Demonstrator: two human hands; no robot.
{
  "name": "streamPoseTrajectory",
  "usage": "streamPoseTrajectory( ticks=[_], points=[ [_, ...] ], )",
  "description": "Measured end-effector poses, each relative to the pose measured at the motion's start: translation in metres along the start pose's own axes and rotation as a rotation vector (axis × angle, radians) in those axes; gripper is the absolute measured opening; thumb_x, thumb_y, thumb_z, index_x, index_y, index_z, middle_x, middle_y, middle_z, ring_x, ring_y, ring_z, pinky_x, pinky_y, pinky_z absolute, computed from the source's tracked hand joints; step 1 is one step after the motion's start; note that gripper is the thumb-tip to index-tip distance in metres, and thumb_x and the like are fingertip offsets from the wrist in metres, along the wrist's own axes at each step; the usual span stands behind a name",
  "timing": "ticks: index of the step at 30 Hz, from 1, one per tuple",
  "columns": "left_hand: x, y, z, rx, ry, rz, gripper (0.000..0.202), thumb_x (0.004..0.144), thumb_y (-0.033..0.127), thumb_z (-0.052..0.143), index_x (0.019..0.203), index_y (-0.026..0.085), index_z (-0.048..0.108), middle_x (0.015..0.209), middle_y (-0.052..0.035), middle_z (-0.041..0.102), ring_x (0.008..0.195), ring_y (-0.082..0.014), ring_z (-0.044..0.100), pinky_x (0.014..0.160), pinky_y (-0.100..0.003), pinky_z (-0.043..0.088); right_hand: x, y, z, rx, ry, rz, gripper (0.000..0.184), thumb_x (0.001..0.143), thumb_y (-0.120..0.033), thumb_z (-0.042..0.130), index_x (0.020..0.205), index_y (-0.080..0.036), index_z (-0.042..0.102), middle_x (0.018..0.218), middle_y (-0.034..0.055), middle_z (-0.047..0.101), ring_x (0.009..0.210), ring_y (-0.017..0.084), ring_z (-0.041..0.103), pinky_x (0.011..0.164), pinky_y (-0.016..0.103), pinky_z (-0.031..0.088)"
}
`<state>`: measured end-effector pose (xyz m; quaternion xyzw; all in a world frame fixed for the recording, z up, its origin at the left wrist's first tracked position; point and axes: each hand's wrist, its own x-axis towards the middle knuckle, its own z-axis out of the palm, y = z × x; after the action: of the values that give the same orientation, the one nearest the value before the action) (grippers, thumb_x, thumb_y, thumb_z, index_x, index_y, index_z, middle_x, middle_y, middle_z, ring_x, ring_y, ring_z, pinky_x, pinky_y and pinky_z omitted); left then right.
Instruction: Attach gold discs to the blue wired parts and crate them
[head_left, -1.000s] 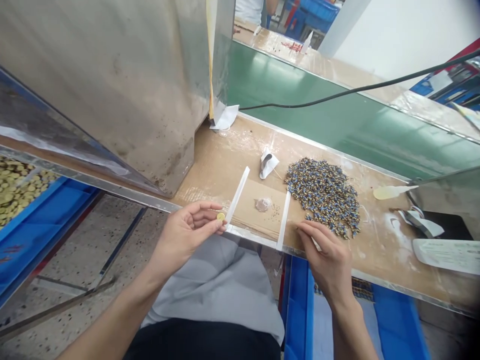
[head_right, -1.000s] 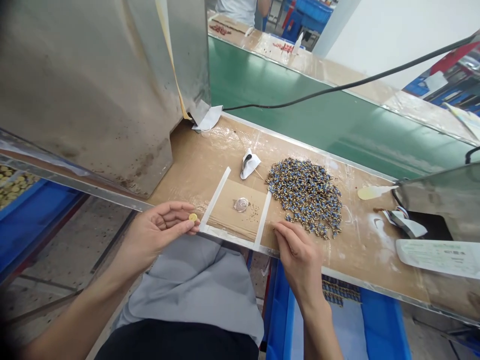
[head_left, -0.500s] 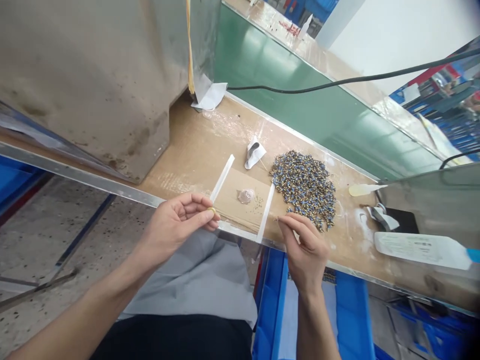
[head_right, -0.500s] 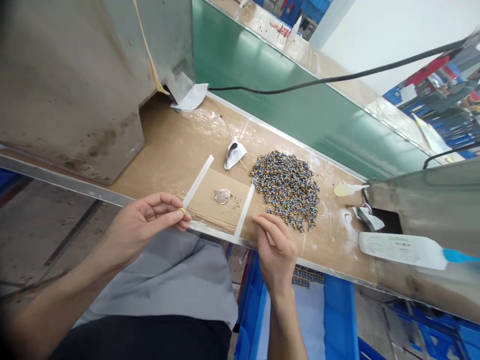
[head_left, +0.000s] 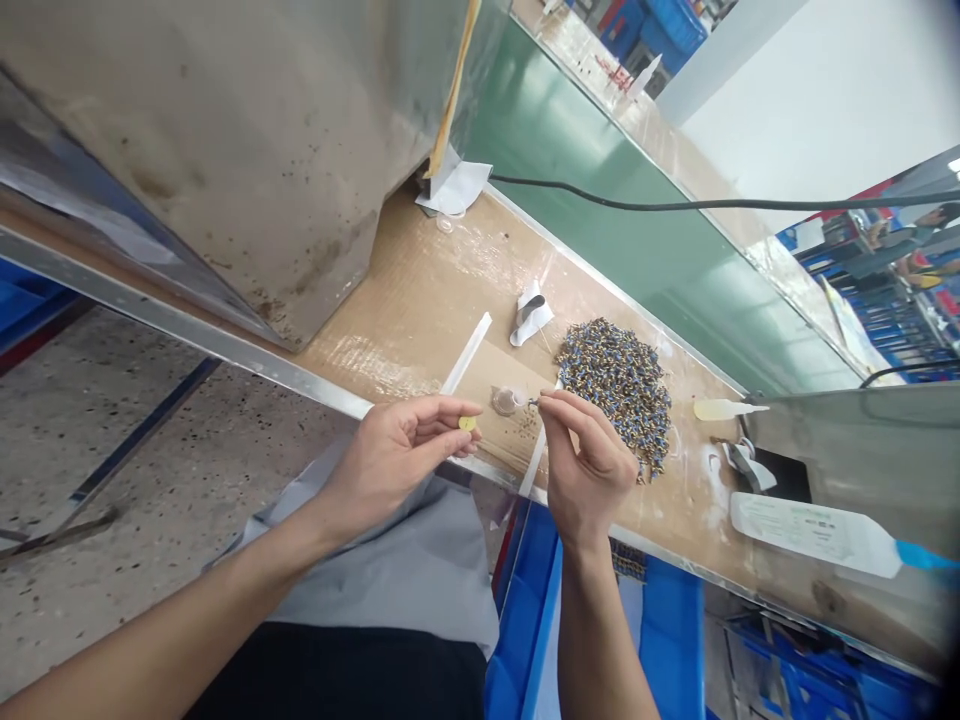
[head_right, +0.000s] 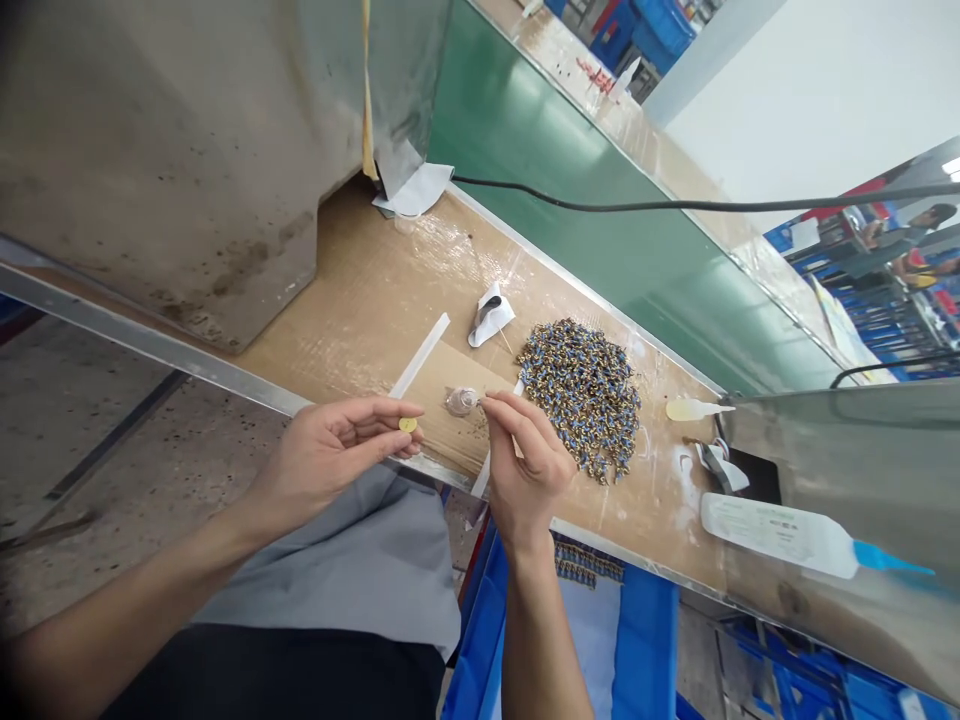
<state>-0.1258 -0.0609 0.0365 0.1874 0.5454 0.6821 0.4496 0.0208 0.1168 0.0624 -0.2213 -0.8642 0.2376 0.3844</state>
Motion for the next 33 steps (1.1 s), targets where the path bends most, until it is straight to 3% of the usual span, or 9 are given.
streamPoseTrajectory(
  ticks=[11,27,33],
  points=[
    [0.000,-0.005,0.000,0.079,0.003,0.101,0.027,0.109,0.030,0.077,0.134,0.027,0.084,0.106,-0.0007,0.091,0.099,-0.0178,0.088,0.092,-0.025,0.071,0.001,0.000,0.007,-0.078,-0.019,-0.032,0.019,0.108,-0.015,0.075,0.113,-0.029,0.088,0.117,0.0030,0.087,0.111,0.021,0.084,0.104,0.038,0.068],
    [-0.001,0.000,0.001,0.124,-0.007,0.080,0.031,0.110,0.035,0.073,0.138,0.025,0.082,0.110,-0.0050,0.090,0.104,-0.0226,0.087,0.094,-0.033,0.072,0.011,-0.011,0.006,-0.091,-0.068,-0.013,0.020,0.110,-0.020,0.070,0.109,-0.028,0.088,0.112,0.0041,0.086,0.106,0.022,0.083,0.098,0.039,0.067],
    [-0.001,0.001,0.001,0.143,0.003,0.087,0.029,0.110,0.033,0.073,0.136,0.025,0.083,0.107,-0.0034,0.090,0.098,-0.0206,0.088,0.094,-0.031,0.072,0.012,-0.011,0.001,-0.109,0.011,0.014,0.015,0.107,-0.020,0.076,0.107,-0.027,0.088,0.109,0.0035,0.086,0.103,0.022,0.082,0.098,0.039,0.067]
  ],
)
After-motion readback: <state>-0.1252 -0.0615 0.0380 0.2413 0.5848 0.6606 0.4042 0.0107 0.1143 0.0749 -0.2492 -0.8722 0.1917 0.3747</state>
